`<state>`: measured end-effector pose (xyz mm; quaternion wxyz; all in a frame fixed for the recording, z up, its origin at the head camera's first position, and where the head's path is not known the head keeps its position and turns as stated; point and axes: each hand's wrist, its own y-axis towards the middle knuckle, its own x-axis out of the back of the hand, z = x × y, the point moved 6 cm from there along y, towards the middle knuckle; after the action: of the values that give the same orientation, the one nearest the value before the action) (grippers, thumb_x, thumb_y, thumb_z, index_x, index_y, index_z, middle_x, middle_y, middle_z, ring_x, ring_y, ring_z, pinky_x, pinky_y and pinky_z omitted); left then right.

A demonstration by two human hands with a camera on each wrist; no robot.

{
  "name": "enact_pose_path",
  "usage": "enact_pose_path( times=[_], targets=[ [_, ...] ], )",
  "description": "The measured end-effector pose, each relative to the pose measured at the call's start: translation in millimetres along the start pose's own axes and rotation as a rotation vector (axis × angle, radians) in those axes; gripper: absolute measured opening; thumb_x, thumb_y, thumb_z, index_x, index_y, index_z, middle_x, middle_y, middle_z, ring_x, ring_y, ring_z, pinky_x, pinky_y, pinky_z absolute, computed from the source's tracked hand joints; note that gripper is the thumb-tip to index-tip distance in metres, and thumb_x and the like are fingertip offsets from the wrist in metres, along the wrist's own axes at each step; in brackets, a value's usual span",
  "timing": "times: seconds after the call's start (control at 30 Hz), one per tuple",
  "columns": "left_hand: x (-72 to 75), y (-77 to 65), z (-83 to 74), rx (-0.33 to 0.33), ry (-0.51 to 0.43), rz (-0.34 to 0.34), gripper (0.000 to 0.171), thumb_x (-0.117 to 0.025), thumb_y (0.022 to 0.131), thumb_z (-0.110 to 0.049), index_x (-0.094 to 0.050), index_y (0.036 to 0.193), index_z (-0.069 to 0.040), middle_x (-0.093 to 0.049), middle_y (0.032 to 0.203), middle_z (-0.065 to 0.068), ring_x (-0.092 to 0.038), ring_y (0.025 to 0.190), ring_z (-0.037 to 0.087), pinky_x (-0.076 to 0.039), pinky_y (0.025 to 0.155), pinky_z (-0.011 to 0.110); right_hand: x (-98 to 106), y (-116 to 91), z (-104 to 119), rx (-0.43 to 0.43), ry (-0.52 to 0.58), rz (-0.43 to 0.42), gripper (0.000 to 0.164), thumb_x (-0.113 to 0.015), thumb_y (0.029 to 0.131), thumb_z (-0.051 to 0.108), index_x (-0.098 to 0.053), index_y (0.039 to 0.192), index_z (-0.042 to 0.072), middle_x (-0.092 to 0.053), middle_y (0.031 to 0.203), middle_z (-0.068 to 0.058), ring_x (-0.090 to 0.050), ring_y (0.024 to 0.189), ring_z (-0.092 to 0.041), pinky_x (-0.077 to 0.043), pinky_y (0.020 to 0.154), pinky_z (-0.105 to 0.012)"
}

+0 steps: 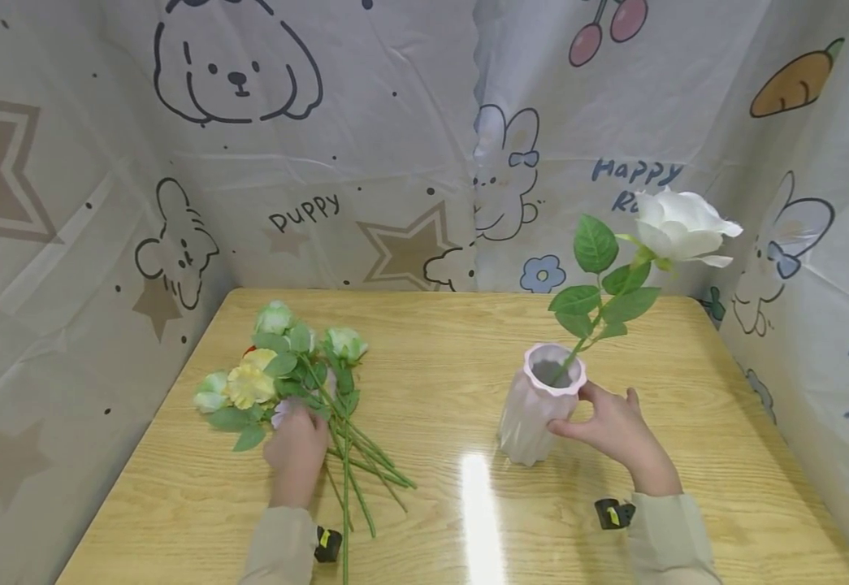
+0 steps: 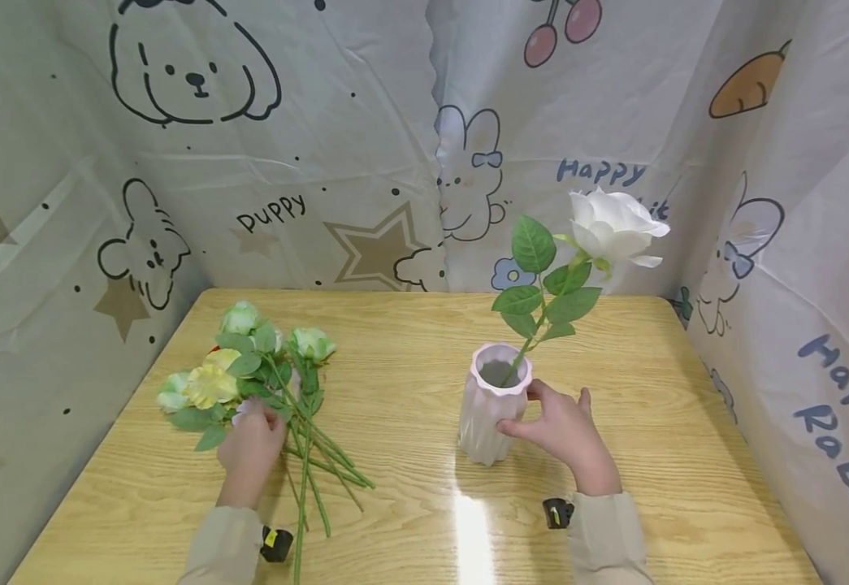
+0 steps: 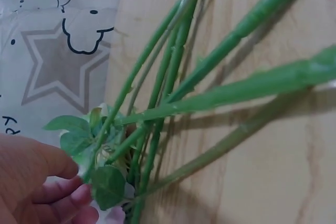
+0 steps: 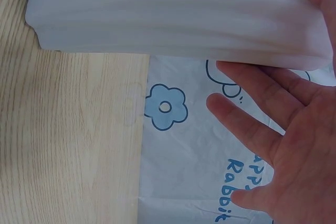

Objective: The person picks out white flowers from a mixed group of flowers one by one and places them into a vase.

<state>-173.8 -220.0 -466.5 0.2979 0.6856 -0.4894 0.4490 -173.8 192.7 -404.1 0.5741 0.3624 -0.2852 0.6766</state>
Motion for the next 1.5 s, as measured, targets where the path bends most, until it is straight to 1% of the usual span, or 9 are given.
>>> enact_pose_path(
  times=[0.17, 0.33, 0.4, 0.63, 0.9, 1.0, 1.13, 1.37, 1.5],
  targets=[
    [-13.8, -2.4, 3.9, 0.024, 0.01, 0.163, 0.031, -0.04, 0.088, -0.024, -0.058, 0.072, -0.006, -0.054, 0.062, 0.007, -0.047, 0.055, 0.019, -0.038, 0.049, 0.037, 0.6, -0.1, -0.7, -0.001, 0.001, 0.002, 0.069, -0.065, 0.07, 0.05, -0.049, 0.12, 0.005, -0.06, 0.115, -0.019, -0.052, 0.111, -0.04, -0.005, 0.094, -0.077],
    [-26.7, -4.6, 3.3, 0.004, 0.003, 0.204, 0.032, -0.047, 0.086, -0.026, -0.06, 0.081, 0.002, -0.061, 0.07, 0.015, -0.054, 0.059, 0.025, -0.043, 0.048, 0.04, 0.0, -0.1, -1.0, -0.003, 0.011, 0.005, 0.071, -0.065, 0.07, 0.05, -0.048, 0.122, 0.005, -0.06, 0.116, -0.019, -0.052, 0.111, -0.04, -0.005, 0.094, -0.077],
    [-30.2, -5.4, 2.8, 0.003, -0.002, 0.213, 0.032, -0.048, 0.086, -0.025, -0.058, 0.075, 0.004, -0.059, 0.067, 0.017, -0.054, 0.058, 0.026, -0.043, 0.047, 0.039, -0.3, -0.1, -1.0, -0.004, 0.016, 0.007, 0.071, -0.065, 0.07, 0.05, -0.048, 0.122, 0.005, -0.06, 0.116, -0.019, -0.051, 0.111, -0.04, -0.004, 0.094, -0.077],
    [-32.7, -5.5, 2.5, -0.01, -0.078, 0.181, 0.024, -0.047, 0.081, -0.013, -0.047, 0.06, -0.003, -0.05, 0.057, 0.011, -0.047, 0.052, 0.022, -0.042, 0.046, 0.035, -1.0, -0.6, -0.5, -0.009, 0.021, 0.008, 0.07, -0.065, 0.07, 0.049, -0.048, 0.121, 0.004, -0.059, 0.117, -0.02, -0.051, 0.111, -0.04, -0.005, 0.095, -0.076],
    [-27.2, -6.0, 12.1, -0.013, -0.104, 0.143, 0.026, -0.047, 0.082, -0.014, -0.048, 0.06, -0.001, -0.051, 0.058, 0.013, -0.044, 0.053, 0.022, -0.041, 0.049, 0.038, -2.0, 0.1, -0.6, -0.005, 0.02, 0.013, 0.07, -0.065, 0.07, 0.05, -0.049, 0.121, 0.004, -0.06, 0.116, -0.02, -0.051, 0.111, -0.04, -0.005, 0.096, -0.076],
    [-23.8, -6.7, 11.4, -0.027, -0.092, 0.136, 0.027, -0.048, 0.082, -0.015, -0.044, 0.058, -0.003, -0.05, 0.057, 0.012, -0.045, 0.053, 0.023, -0.042, 0.05, 0.039, -2.0, 0.1, -1.2, -0.003, 0.024, 0.012, 0.07, -0.065, 0.07, 0.049, -0.049, 0.121, 0.004, -0.06, 0.116, -0.019, -0.051, 0.111, -0.039, -0.006, 0.095, -0.076],
    [-17.1, -7.9, 6.7, -0.048, -0.1, 0.109, 0.025, -0.048, 0.081, -0.013, -0.05, 0.061, 0.002, -0.055, 0.062, 0.018, -0.049, 0.055, 0.025, -0.044, 0.052, 0.043, -1.9, 0.5, -1.5, -0.002, 0.029, 0.011, 0.068, -0.065, 0.07, 0.049, -0.049, 0.12, 0.005, -0.06, 0.116, -0.019, -0.052, 0.111, -0.039, -0.006, 0.095, -0.076],
    [-8.7, -7.8, 0.3, -0.033, -0.133, 0.113, 0.026, -0.047, 0.082, -0.011, -0.042, 0.057, -0.006, -0.039, 0.05, 0.004, -0.04, 0.046, 0.019, -0.036, 0.042, 0.029, -1.4, 0.4, -1.3, -0.005, 0.031, 0.011, 0.068, -0.065, 0.07, 0.048, -0.049, 0.12, 0.004, -0.061, 0.115, -0.019, -0.051, 0.111, -0.039, -0.006, 0.095, -0.076],
    [1.8, -9.1, -2.4, -0.046, -0.122, 0.081, 0.029, -0.047, 0.083, -0.011, -0.04, 0.056, -0.006, -0.034, 0.048, 0.001, -0.038, 0.044, 0.017, -0.034, 0.04, 0.026, -1.1, 0.2, -0.7, -0.007, 0.029, 0.013, 0.068, -0.065, 0.07, 0.048, -0.049, 0.12, 0.004, -0.061, 0.115, -0.019, -0.051, 0.111, -0.04, -0.006, 0.096, -0.076]
  ],
)
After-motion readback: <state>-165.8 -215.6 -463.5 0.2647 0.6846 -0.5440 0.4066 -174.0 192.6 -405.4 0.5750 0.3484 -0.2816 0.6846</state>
